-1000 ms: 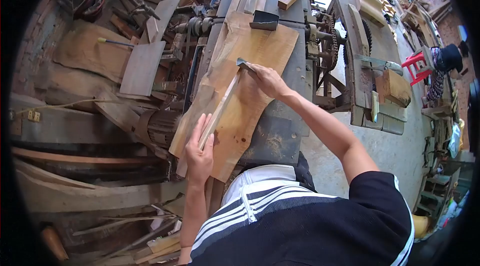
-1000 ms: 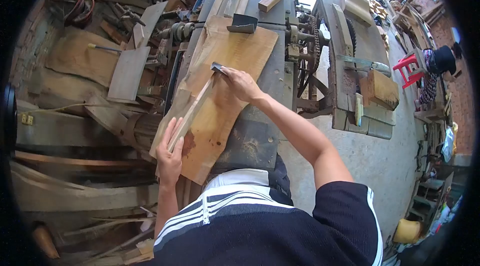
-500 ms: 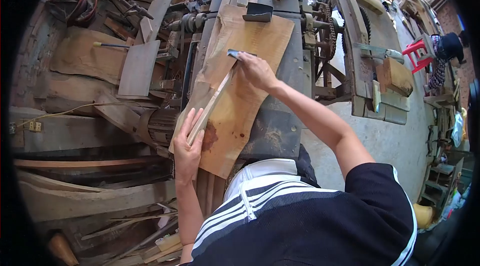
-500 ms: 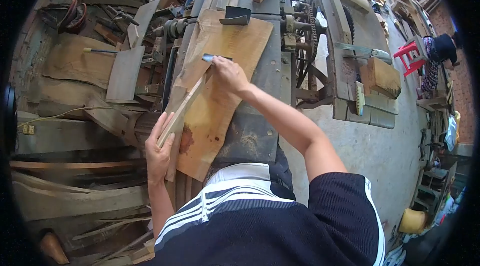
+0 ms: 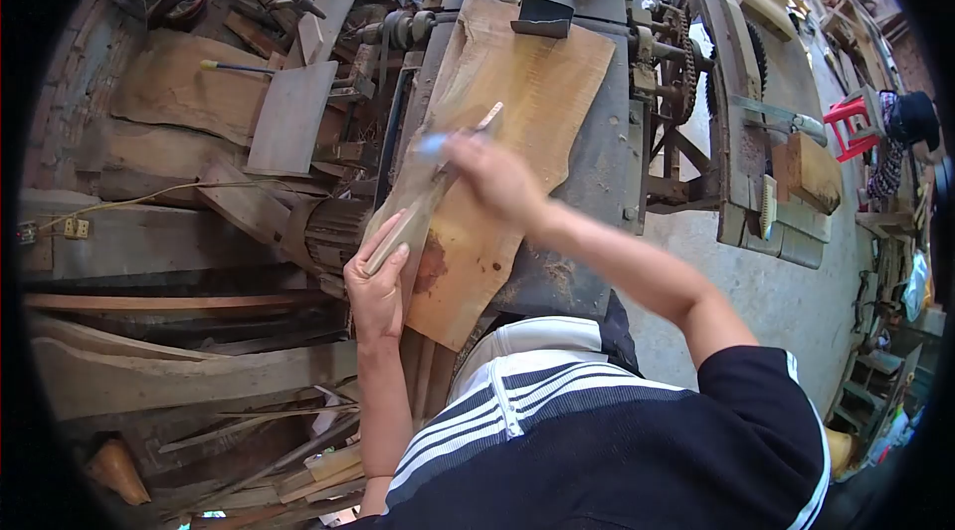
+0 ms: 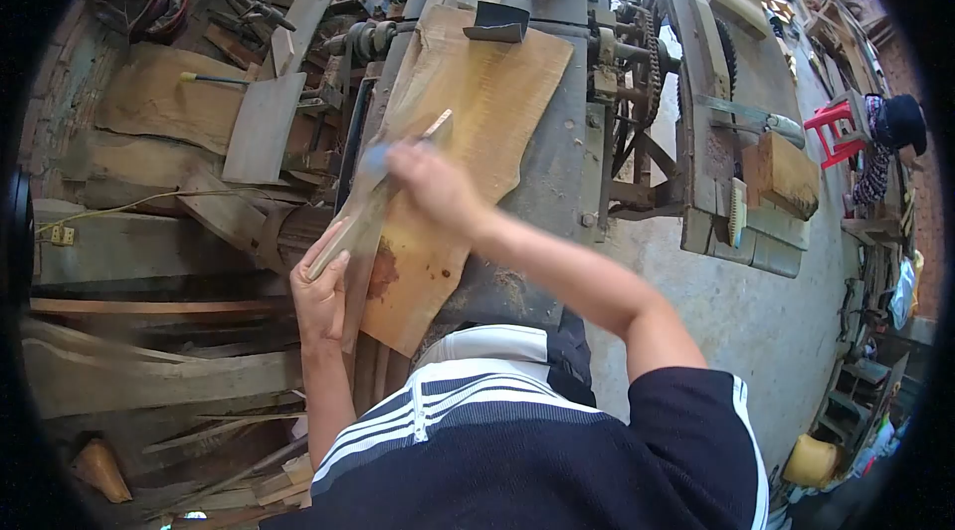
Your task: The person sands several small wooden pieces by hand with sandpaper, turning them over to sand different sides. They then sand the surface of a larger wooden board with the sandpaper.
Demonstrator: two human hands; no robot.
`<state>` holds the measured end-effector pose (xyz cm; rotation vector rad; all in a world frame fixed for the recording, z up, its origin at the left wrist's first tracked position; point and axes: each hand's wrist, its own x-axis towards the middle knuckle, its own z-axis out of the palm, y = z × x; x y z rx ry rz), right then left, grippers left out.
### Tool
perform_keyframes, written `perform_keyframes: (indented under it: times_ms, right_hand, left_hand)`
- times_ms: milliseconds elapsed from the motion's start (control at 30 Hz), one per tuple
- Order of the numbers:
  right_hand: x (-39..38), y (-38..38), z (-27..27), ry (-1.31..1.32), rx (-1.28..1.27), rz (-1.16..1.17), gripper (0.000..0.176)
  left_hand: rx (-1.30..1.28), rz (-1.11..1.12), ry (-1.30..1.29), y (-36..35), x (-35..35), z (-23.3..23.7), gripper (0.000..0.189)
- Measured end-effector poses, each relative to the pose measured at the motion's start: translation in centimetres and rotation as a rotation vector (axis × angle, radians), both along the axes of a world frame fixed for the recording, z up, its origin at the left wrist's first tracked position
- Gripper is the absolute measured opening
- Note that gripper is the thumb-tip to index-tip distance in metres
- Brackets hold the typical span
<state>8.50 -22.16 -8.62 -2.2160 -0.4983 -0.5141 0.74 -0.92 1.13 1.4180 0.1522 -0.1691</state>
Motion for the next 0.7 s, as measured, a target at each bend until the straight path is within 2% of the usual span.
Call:
perform_keyframes:
  times_ms: [33, 67, 100, 133, 167, 233, 267, 333, 367, 400, 433, 500, 567, 600, 700]
  right_hand:
    - [-3.0, 2.0, 2.9, -0.052, 0.034, 0.115, 0.053]
    - [-5.5, 3.7, 4.7, -0.03, 0.032, 0.241, 0.059]
    - [-7.1, 5.0, 6.5, -0.033, 0.072, 0.339, 0.055]
    - [-7.9, 5.4, 7.2, -0.089, 0.086, 0.387, 0.05]
    - [-7.7, 5.0, 6.9, -0.086, 0.089, 0.374, 0.05]
    - [-5.9, 2.7, 5.8, -0.025, 0.137, 0.383, 0.046]
    - [-4.6, 0.7, 5.2, 0.072, 0.062, 0.231, 0.043]
    - [-1.4, -3.8, 2.5, 0.3, 0.099, 0.077, 0.046]
    - [0.3, -5.4, 0.2, 0.445, 0.261, 0.026, 0.049]
    - [0.1, -5.0, 0.0, 0.426, 0.395, 0.07, 0.048]
    - [-1.2, -4.3, -0.3, 0.412, 0.528, 0.113, 0.047]
    - [-6.0, -0.4, 3.6, -0.03, 0.107, 0.007, 0.044]
    - [-9.1, 1.9, 6.8, -0.063, 0.105, 0.223, 0.045]
    - [-9.4, 1.8, 7.1, -0.031, 0.138, 0.242, 0.046]
    - [-5.6, -3.9, 4.8, 0.048, 0.127, 0.087, 0.049]
  left_hand:
    - [-0.005, -0.001, 0.004, 0.6, 0.0, -0.9, 0.038]
    - [-0.225, -0.057, 0.002, 2.0, -0.3, -2.4, 0.035]
    - [-0.441, -0.114, 0.004, 2.8, -0.8, -3.2, 0.032]
    - [-0.537, 0.167, 0.157, 1.5, -1.6, -2.1, 0.027]
    - [-0.532, 0.156, 0.165, 1.5, -1.7, -2.1, 0.027]
    - [-0.107, -0.149, 0.022, 1.5, -1.5, -2.3, 0.032]
    - [0.107, -0.094, 0.002, -1.0, -1.5, 0.1, 0.035]
    - [0.191, -0.138, -0.051, -1.9, -1.8, 1.3, 0.036]
    - [0.281, -0.187, -0.103, -1.9, -1.9, 1.5, 0.037]
    - [0.399, -0.211, -0.259, -1.8, -1.6, 0.8, 0.035]
    - [0.394, -0.208, -0.263, -1.6, -1.6, 0.7, 0.035]
    - [0.302, -0.166, -0.076, -2.1, -1.8, 1.4, 0.034]
    - [0.277, -0.214, -0.009, -0.8, -1.7, -0.5, 0.034]
    - [0.245, -0.227, -0.024, -0.6, -1.9, -0.9, 0.034]
    - [0.288, -0.181, -0.067, -2.1, -2.5, 1.2, 0.035]
